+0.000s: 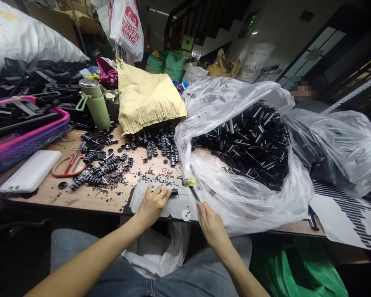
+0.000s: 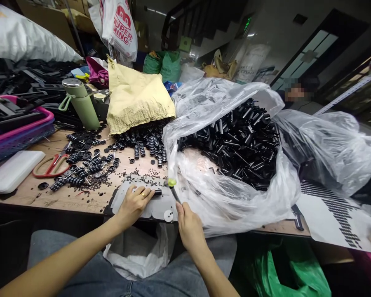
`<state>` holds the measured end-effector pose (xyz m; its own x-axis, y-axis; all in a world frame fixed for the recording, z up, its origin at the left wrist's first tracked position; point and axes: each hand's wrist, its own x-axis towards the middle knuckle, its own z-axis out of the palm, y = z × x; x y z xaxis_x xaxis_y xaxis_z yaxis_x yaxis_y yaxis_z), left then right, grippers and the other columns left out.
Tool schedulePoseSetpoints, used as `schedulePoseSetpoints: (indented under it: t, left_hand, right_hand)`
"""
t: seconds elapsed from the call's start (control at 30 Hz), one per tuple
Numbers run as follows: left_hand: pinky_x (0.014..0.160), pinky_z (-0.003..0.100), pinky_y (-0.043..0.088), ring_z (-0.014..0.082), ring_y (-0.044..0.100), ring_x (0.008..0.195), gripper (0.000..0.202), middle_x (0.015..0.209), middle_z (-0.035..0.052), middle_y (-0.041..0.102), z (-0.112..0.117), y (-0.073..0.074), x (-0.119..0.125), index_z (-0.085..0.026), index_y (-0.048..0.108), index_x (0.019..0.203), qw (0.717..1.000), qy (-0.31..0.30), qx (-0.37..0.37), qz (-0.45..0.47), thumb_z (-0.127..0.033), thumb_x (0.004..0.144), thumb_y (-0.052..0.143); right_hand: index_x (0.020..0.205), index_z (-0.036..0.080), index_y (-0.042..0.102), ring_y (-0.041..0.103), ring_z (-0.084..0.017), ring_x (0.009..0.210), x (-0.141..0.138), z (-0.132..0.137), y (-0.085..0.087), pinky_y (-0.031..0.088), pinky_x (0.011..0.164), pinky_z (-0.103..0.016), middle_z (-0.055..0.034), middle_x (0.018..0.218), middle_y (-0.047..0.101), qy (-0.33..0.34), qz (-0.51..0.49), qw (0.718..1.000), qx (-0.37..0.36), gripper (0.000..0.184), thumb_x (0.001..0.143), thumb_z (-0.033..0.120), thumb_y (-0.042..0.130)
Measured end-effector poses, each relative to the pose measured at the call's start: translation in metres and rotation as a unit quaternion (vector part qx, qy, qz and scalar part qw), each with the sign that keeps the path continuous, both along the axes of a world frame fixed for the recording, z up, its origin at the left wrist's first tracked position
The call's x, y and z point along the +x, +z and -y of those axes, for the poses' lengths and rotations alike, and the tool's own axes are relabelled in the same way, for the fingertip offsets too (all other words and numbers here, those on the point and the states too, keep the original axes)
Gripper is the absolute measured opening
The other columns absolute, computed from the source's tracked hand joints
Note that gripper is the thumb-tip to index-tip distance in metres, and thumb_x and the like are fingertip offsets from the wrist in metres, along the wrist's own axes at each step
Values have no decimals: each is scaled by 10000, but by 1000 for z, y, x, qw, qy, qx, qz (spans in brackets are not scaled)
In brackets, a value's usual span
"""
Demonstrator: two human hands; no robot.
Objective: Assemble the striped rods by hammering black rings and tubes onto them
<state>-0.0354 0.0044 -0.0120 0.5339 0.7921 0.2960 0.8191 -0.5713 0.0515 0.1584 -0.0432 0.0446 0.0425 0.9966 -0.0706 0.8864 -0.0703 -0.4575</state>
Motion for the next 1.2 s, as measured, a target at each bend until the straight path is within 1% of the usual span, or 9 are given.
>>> schedulePoseSetpoints:
  t: [0.17,0.37,0.47,0.63,0.73,0.87,0.93,1.1,1.2]
  left_hand:
    - [1005,437,191,284,275,1234,642,1302,189,380,10,-9,20,-30,356,1260,1000,-5,-11,17,-492,814,353]
    - [998,473,211,301,360,1176,555,1181,193,496,19,-17,31,-51,443,1190,996,-47,-69,27,-440,799,381]
    - [972,463,277,323,368,1157,564,1133,221,507,12,-10,27,-13,469,1142,995,-37,-74,58,-433,764,465]
    - [748,367,461,215,526,895,469,954,139,558,12,3,17,-102,411,1206,990,7,-87,110,5,757,324]
    - [669,320,483,200,543,788,501,895,115,579,44,-11,9,-140,451,1188,987,-97,-65,111,19,729,325]
    - [630,298,492,199,574,728,454,843,98,633,88,-46,-6,-169,558,1070,986,-145,11,86,4,716,332]
    - [659,286,497,201,582,789,415,869,98,641,94,-47,-11,-164,560,1072,983,-152,20,97,-23,739,356]
    - [770,360,480,225,544,950,394,1067,112,582,28,11,-6,-178,452,1201,973,-68,13,221,-144,812,404]
    - [848,407,446,224,495,1047,364,1155,123,523,-44,61,-12,-172,427,1209,924,111,-74,359,-233,868,312]
  right_hand:
    - [675,211,376,445,-130,495,-21,-3,32,293,494,-213,18,540,467,16,-43,996,81,400,893,467,161]
    - [732,193,484,530,-162,539,-50,-15,8,279,501,-236,-26,589,569,176,68,981,-32,404,909,401,187]
    - [732,201,480,527,-151,535,-41,-17,20,283,497,-230,-11,575,556,119,49,992,-7,420,911,416,167]
    - [710,211,456,520,-155,526,-10,-15,30,285,496,-230,-1,556,542,26,66,997,36,432,901,453,154]
    - [740,213,475,570,-168,606,-4,-13,8,292,520,-230,-12,625,596,23,99,995,-18,369,906,414,213]
    - [773,213,500,592,-180,666,-8,-20,-15,302,543,-237,-24,705,622,1,110,993,-44,334,893,423,270]
    - [792,213,508,588,-189,673,-4,-27,-13,313,545,-247,-30,730,619,-47,99,993,-39,367,891,446,242]
    - [944,197,522,554,-206,853,19,-28,16,378,657,-275,-71,936,590,-149,-2,983,105,385,897,415,208]
    - [927,201,532,561,-166,782,13,-2,31,402,650,-240,-44,855,602,-54,-117,988,89,354,897,406,244]
